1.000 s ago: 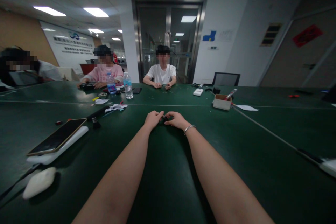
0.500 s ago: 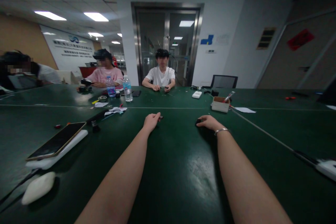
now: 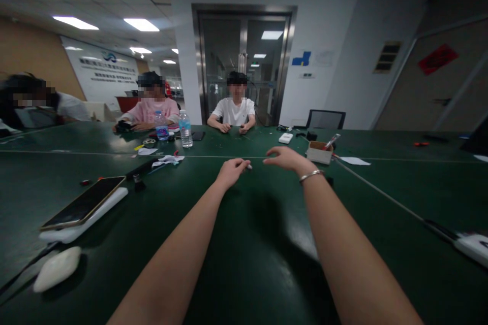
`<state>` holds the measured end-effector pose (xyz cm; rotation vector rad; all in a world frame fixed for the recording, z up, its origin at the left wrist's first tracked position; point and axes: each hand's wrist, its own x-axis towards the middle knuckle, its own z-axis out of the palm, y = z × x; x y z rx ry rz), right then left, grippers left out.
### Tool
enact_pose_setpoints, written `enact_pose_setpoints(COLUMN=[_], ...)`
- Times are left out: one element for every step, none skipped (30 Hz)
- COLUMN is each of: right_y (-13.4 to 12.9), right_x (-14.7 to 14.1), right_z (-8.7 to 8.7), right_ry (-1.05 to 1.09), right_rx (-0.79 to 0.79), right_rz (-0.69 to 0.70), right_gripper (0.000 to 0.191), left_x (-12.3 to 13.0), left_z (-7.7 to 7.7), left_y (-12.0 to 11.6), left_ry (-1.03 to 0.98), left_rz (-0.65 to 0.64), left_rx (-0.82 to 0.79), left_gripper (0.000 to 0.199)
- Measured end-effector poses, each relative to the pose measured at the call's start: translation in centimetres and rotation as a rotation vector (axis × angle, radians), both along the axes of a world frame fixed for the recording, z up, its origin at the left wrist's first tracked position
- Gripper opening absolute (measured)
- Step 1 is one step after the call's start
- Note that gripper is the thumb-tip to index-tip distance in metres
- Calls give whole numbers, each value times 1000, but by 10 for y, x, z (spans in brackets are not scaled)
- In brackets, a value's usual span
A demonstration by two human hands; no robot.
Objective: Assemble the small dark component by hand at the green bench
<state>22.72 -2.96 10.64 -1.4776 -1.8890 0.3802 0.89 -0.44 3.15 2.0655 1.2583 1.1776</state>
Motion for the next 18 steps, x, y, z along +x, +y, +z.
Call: enact_pose_setpoints(right_y=[-1, -2, -3, -4, -5, -5, -4, -2, 1, 4, 8, 11, 14, 15, 16, 16, 15, 14], right_x=[-24, -45, -61, -73, -80, -81, -76, -65, -48, -26, -1, 27, 56, 84, 109, 130, 146, 159], right_z=[-1, -3, -6, -9, -11, -11, -10, -8, -5, -2, 0, 1, -1, -4, -10, -16, -24, -33], right_ry=[-47, -90, -130, -159, -183, -211, -247, -285, -353, -396, -391, -354, -305, -251, -199, -152, -112, -89], right_rx=[-8, -13, -10, -5, 0, 5, 8, 11, 14, 24, 37, 44, 46, 49, 65, 79, 83, 77], right_rz=[22, 36, 43, 46, 46, 41, 29, 10, -27, -71, -124, -197, -278, -371, -460, -527, -578, -620], right_gripper=[23, 25, 28, 28, 27, 24, 21, 18, 16, 16, 18, 20, 22, 24, 26, 28, 28, 27], left_x=[4, 7, 9, 9, 8, 3, -5, -16, -32, -51, -74, -98, -123, -146, -167, -185, -199, -208], left_z=[6, 13, 20, 27, 34, 42, 50, 58, 65, 72, 76, 79, 79, 77, 73, 68, 62, 56], left_y=[-3, -6, -9, -11, -14, -16, -18, -20, -22, -24, -26, -27, -28, -29, -29, -29, -28, -27], left_ry=[36, 80, 136, 192, 250, 321, 399, 470, 530, 569, 581, 570, 550, 509, 467, 428, 386, 352], left_rz=[0, 8, 19, 39, 53, 56, 57, 93, 185, 322, 489, 663, 811, 951, 1046, 1087, 1103, 1116], left_rx=[21, 45, 65, 82, 89, 73, 38, -1, -24, -36, -52, -83, -142, -217, -311, -409, -497, -538], left_gripper=[46, 46, 47, 47, 47, 45, 44, 44, 45, 48, 53, 59, 64, 69, 76, 82, 86, 86])
